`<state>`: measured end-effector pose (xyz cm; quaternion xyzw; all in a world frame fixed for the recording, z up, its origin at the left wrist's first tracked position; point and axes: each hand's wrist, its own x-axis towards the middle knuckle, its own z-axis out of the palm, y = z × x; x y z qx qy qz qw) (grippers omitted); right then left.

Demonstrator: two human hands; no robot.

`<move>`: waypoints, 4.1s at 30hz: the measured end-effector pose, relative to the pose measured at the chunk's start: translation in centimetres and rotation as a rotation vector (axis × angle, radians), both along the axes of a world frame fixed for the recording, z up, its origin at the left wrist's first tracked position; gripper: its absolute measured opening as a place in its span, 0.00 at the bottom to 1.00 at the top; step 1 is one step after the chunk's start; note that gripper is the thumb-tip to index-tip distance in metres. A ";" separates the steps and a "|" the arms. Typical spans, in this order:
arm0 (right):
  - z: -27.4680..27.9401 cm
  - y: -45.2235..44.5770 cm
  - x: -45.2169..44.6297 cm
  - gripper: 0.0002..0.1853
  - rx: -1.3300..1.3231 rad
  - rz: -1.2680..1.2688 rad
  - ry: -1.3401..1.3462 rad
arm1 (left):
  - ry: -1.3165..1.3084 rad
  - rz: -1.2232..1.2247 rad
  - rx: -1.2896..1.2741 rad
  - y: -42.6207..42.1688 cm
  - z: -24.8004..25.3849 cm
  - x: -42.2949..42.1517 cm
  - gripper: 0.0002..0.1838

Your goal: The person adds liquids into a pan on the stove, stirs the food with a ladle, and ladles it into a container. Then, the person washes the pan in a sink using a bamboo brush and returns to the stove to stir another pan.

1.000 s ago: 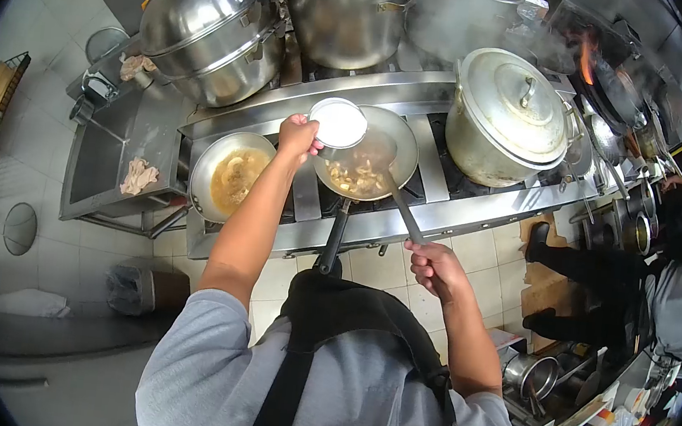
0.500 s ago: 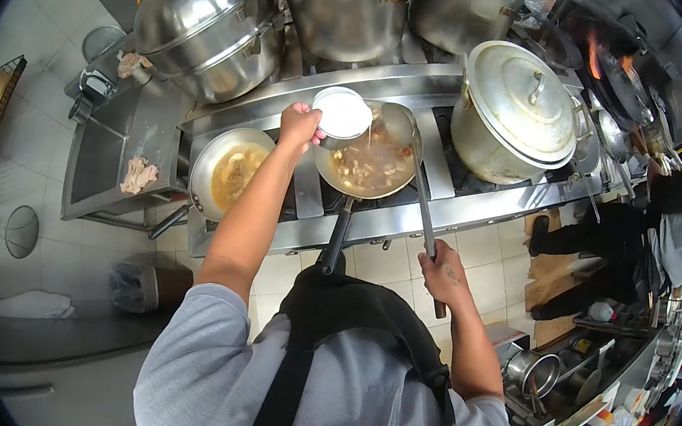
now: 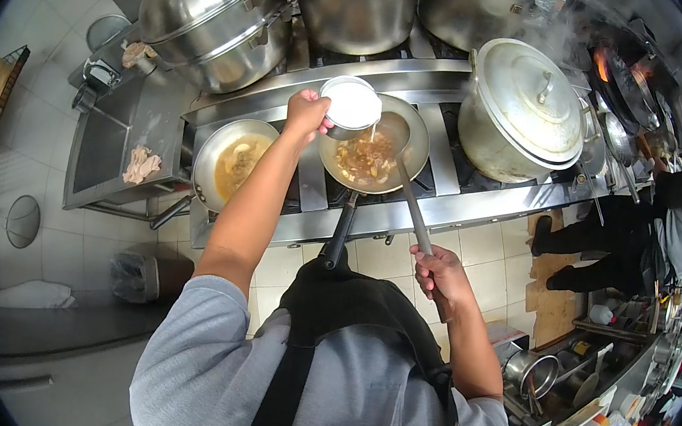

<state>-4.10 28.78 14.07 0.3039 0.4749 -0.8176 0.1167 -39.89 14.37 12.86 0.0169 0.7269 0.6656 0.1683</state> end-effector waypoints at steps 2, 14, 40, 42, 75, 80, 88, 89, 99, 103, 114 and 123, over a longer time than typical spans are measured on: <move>-0.1 -0.3 0.0 0.14 0.156 0.034 0.007 | 0.011 0.001 -0.002 0.0 0.2 0.1 0.07; -5.4 -0.9 0.4 0.11 0.940 0.233 -0.020 | 0.028 0.007 0.007 0.1 0.5 -0.1 0.07; -3.4 -1.7 -0.2 0.11 0.677 0.142 -0.013 | 0.042 -0.010 0.026 0.8 1.0 -0.8 0.07; -1.6 -1.7 -0.8 0.10 0.390 0.110 -0.051 | 0.039 -0.009 0.015 0.8 1.2 -0.7 0.07; 0.4 -0.4 -0.1 0.10 -0.339 -0.109 -0.037 | 0.022 0.028 0.012 0.3 1.4 -0.3 0.06; 0.2 -1.4 -0.1 0.10 0.068 -0.040 -0.006 | 0.022 0.027 0.017 0.4 1.4 -0.3 0.06; -0.3 -1.7 -0.5 0.11 0.569 0.027 -0.018 | 0.032 0.017 0.030 0.5 1.5 -0.2 0.07; -1.2 -1.5 -0.3 0.11 0.690 0.083 -0.014 | 0.038 0.016 0.027 0.6 1.4 -0.2 0.07; -0.2 -0.4 -0.3 0.10 -0.268 -0.091 -0.043 | 0.037 0.011 0.015 0.6 1.3 -0.7 0.08; 0.6 -0.9 -0.1 0.10 -0.182 -0.094 -0.026 | 0.037 0.011 0.014 0.5 1.3 -0.7 0.08; -0.9 -1.7 -0.4 0.11 0.601 0.035 -0.009 | 0.045 0.014 0.015 0.5 1.1 -0.5 0.07; -1.1 -1.8 -0.2 0.11 0.074 0.001 -0.067 | 0.037 0.016 -0.004 0.5 1.1 -0.4 0.06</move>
